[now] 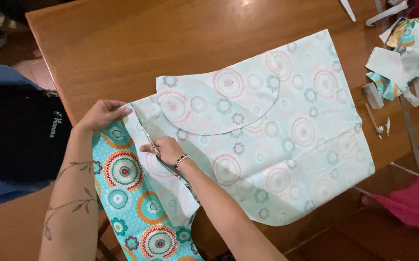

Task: The person uses shears to cut a piece of patterned fabric laid out on a wooden table. They follow a curved outline on the fabric, cutting through multiple layers and adjusting the material as they work.

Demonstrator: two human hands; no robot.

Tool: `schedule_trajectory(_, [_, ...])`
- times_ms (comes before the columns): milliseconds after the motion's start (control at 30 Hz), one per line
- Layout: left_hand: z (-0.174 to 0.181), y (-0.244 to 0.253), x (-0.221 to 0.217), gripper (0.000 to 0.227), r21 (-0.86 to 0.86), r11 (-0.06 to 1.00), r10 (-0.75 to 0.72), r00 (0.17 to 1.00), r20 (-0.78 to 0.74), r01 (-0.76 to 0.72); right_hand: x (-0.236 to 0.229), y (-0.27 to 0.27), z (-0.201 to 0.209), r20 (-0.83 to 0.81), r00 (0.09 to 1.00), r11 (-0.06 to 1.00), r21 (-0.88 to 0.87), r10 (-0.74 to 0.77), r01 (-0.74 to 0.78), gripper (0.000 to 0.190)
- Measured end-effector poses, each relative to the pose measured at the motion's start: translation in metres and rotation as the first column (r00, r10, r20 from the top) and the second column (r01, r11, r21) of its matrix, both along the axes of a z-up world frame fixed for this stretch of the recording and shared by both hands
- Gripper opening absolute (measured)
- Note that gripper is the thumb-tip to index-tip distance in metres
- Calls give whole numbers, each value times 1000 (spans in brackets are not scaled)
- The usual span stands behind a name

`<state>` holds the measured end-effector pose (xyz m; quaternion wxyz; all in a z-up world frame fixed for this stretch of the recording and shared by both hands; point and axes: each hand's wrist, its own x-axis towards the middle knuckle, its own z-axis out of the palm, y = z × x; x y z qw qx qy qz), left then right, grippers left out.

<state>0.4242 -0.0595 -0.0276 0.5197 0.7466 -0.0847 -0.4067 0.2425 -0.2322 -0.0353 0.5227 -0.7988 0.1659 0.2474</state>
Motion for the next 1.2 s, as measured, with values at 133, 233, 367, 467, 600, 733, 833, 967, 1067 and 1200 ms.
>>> schedule_trajectory(133, [-45,7,8,22,-4,999,-36,997,68,37,-4,-3,-35,29,999,1000,-15,26,-26,78])
schedule_trajectory(233, [-76,14,16,25,33,996,-92,974,208,87,-1,-1,-33,69,993,995,-42,92,-89,69])
schedule_trajectory(367, [-81,15,14,25,-17,995,-86,953,289,95,0,-3,-46,77,986,986,-94,145,-138,66])
schedule_trajectory(467, [-54,13,8,22,-39,999,-21,974,226,30,-4,-4,-78,8,998,994,-93,59,-58,71])
schedule_trajectory(600, [-51,14,5,24,-27,999,-16,986,167,21,-8,-1,-88,4,999,998,-29,-47,48,65])
schedule_trajectory(733, [-54,11,12,23,57,996,-82,978,194,72,-6,-2,-99,72,987,989,-15,-144,145,65])
schedule_trajectory(833, [-53,11,11,24,96,992,-103,976,190,86,-7,0,-101,64,983,985,14,-173,172,65])
schedule_trajectory(967, [-35,10,6,24,58,995,-84,986,143,76,-7,3,-77,90,981,985,41,-170,167,69])
schedule_trajectory(1067, [-40,12,9,24,66,993,-102,982,158,93,-5,3,-66,98,980,984,49,-175,171,69])
schedule_trajectory(1200, [-46,10,9,24,79,994,-93,984,149,82,-6,3,-67,114,978,984,59,-176,170,71])
